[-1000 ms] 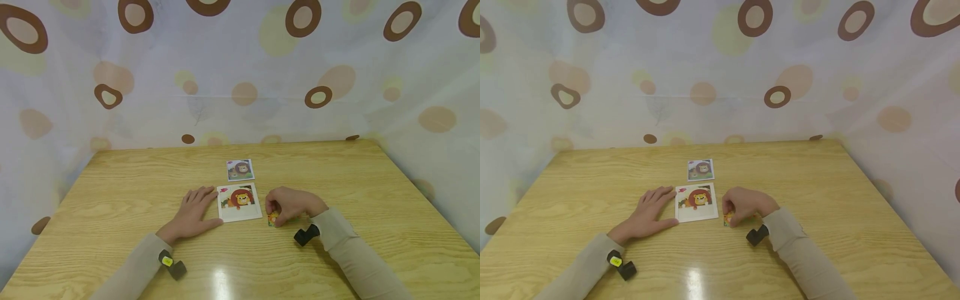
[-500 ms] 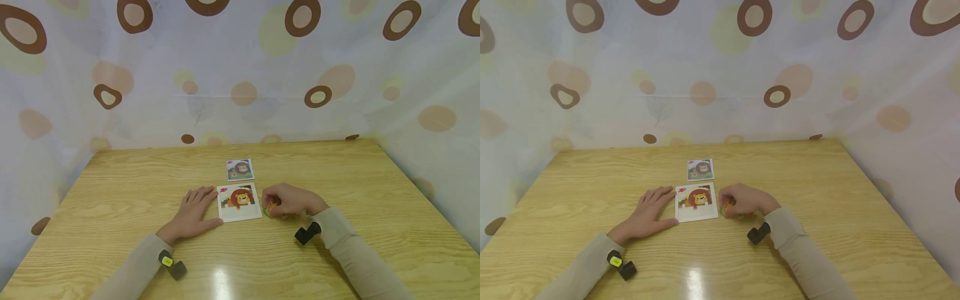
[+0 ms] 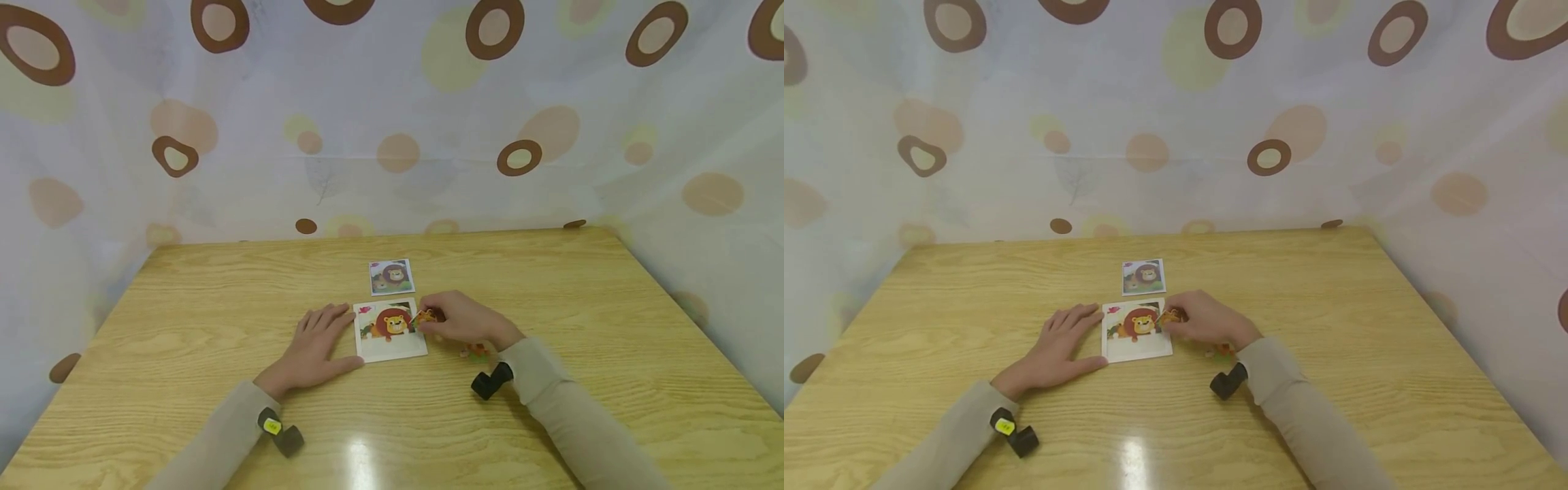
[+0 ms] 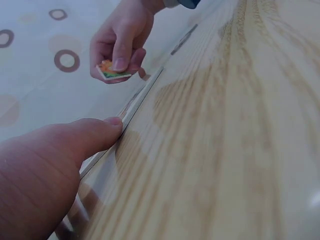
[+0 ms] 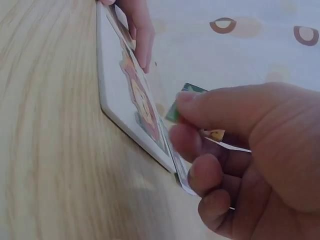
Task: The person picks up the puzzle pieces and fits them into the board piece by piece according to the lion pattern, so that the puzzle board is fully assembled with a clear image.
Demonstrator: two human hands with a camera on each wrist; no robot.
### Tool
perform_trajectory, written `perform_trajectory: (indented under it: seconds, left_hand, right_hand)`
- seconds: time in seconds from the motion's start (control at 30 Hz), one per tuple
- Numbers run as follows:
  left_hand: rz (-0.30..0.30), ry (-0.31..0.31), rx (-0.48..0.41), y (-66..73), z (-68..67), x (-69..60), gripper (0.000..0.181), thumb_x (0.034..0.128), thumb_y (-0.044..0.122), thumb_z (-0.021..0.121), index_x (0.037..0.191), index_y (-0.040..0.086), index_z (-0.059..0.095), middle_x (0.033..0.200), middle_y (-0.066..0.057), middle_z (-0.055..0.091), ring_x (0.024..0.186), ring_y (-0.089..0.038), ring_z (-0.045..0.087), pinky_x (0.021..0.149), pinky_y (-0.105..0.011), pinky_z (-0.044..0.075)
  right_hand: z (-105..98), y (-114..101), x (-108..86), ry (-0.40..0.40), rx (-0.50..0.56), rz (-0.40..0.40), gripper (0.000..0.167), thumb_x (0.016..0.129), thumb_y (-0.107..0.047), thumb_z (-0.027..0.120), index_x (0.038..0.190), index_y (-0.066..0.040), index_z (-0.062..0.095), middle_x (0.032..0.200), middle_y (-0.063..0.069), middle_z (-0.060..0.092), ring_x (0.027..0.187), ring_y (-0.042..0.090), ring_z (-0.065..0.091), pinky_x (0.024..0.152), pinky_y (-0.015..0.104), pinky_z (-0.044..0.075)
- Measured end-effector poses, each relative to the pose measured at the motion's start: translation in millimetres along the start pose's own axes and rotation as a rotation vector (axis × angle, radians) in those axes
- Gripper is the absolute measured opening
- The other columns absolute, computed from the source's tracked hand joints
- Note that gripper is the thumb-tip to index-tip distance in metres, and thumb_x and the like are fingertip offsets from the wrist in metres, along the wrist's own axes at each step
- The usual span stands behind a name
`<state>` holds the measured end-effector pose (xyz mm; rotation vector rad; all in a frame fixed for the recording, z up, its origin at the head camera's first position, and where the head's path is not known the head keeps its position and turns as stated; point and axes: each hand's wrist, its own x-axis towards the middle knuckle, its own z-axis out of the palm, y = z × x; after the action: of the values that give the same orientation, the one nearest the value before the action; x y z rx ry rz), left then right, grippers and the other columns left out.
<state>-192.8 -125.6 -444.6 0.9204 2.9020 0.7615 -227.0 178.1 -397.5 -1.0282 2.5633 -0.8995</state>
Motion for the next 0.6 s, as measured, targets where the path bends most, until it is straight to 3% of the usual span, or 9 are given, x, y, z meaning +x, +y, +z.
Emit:
perform_trajectory:
  seconds: [0.33,0.6]
  left_hand:
    - [0.005,-0.002,-0.002,-0.8,-0.4,0.6,0.079,0.0845,0.053,0.063,0.147,0.009,0.04,0.154,-0.012,0.032,0.144,-0.037,0.022,0.115,-0.061,0.009]
    - [0.011,0.002,0.0,-3.3,0.9,1.0,0.079,0.0853,0.053,0.062,0.147,0.009,0.039,0.154,-0.012,0.032,0.143,-0.037,0.023,0.115,-0.061,0.009]
  right_hand:
    - [15.7,-11.2,19.4,-0.044,0.018,0.024,0.016,0.103,-0.014,0.043,0.094,-0.008,0.055,0.073,-0.002,0.047,0.063,0.009,0.042,0.061,0.021,0.036]
    - [26.2,-22.0,29.5,-0.053,-0.077,-0.067,0.011,0.097,-0.009,0.054,0.096,-0.006,0.064,0.086,0.0,0.057,0.072,0.009,0.045,0.066,0.022,0.038]
